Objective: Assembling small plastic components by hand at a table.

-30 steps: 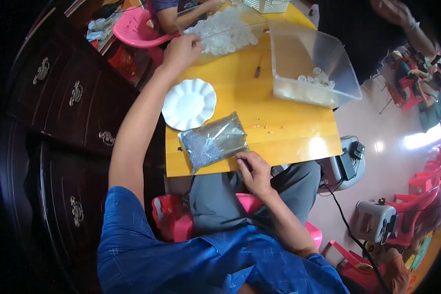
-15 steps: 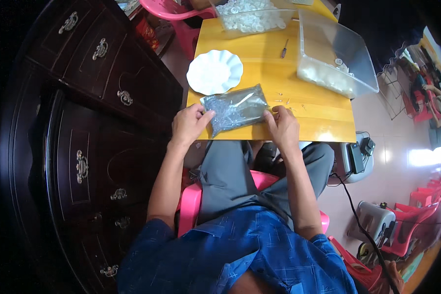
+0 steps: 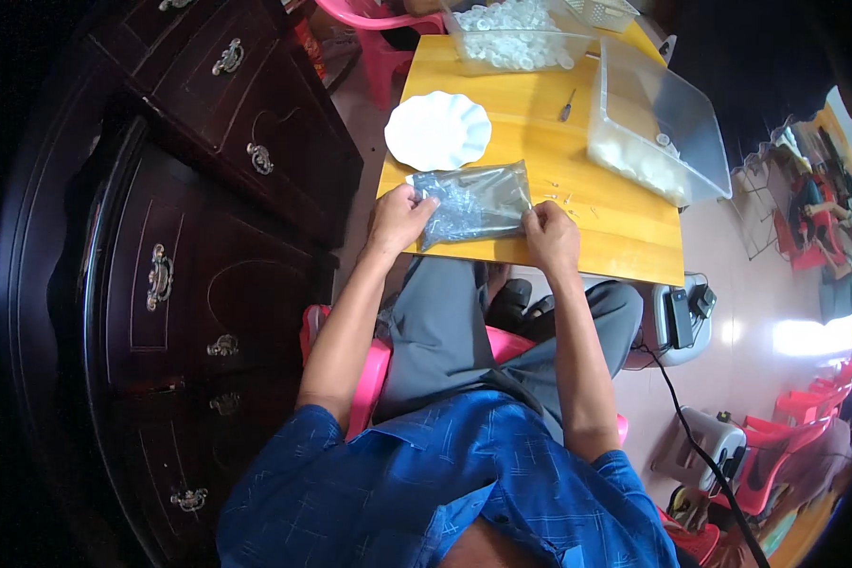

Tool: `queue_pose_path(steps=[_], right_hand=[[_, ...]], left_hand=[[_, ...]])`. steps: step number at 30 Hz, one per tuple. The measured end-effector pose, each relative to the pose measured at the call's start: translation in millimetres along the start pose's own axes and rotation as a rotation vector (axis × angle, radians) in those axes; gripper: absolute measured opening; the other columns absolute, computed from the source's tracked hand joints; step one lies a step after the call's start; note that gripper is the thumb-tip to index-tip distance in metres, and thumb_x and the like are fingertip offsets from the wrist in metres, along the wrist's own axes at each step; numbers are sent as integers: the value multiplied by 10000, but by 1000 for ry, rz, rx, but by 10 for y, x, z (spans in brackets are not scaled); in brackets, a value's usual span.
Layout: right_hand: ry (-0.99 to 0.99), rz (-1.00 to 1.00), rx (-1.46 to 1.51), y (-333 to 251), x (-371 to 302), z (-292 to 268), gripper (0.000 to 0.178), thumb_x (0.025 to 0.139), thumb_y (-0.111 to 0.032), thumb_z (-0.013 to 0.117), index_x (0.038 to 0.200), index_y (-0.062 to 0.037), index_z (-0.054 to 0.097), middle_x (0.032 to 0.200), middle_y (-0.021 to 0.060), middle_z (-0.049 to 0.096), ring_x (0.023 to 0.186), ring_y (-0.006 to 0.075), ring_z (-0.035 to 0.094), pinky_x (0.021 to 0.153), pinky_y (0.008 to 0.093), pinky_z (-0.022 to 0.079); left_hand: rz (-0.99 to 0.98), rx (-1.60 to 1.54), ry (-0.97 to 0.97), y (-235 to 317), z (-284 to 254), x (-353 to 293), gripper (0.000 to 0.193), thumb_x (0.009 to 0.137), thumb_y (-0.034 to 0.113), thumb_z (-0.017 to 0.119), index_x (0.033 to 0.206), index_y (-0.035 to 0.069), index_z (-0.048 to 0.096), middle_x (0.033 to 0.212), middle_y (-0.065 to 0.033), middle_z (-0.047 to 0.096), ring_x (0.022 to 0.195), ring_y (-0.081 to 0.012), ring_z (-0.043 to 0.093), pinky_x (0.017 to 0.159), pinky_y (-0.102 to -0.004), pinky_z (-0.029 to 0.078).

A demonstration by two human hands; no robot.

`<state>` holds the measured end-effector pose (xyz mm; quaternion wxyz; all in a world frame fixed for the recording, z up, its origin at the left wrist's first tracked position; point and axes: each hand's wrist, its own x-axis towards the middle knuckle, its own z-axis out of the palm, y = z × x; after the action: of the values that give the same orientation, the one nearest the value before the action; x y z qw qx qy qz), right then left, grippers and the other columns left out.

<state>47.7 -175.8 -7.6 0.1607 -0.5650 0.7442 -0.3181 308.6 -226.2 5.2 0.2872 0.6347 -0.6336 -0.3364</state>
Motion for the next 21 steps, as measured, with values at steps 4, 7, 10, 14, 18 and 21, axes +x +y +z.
queue_pose_path(steps=[4,7,10,14,18,21], right_hand=[[93,-83,32,-7,-90,-14,241,913,-260,640,901,-22,676,852,191,705,829,375,694,752,474,537],[165,-189,119,-83,-152,-131,214,933,-219,618,906,-11,657,846,188,692,821,374,687,742,467,531],[158,-139,258,-146,-142,-350,194,938,-203,626,937,-10,646,879,200,685,844,378,682,734,463,525],[203,-152,320,-245,-62,-363,221,943,-232,662,1004,-21,637,861,200,685,839,335,696,741,431,528],[168,-218,469,-725,36,-388,193,941,-205,637,933,-14,605,808,222,652,742,382,670,674,441,519],[218,-329,535,-861,113,-423,175,959,-176,626,928,-7,593,802,212,657,731,365,676,675,431,523]], left_hand=[[65,-134,46,-38,15,-101,304,859,267,743,901,-24,669,818,-146,714,736,-255,685,717,-393,536],[28,-446,-36,-119,51,-154,257,912,225,708,1024,1,652,887,-61,707,738,-171,659,645,-325,523],[20,-719,-147,16,105,-234,290,948,235,685,1144,30,622,963,-18,688,775,-121,645,619,-271,517],[29,-923,-215,110,0,-357,513,925,199,715,1375,41,527,1208,-58,672,1007,-157,672,761,-318,568],[73,-1220,-336,-41,-197,-434,583,962,108,651,1488,7,421,1404,-113,563,1288,-262,556,1080,-442,452],[47,-1263,-352,-63,-233,-320,567,983,134,636,1494,13,422,1409,-114,557,1294,-264,547,1084,-441,447]])
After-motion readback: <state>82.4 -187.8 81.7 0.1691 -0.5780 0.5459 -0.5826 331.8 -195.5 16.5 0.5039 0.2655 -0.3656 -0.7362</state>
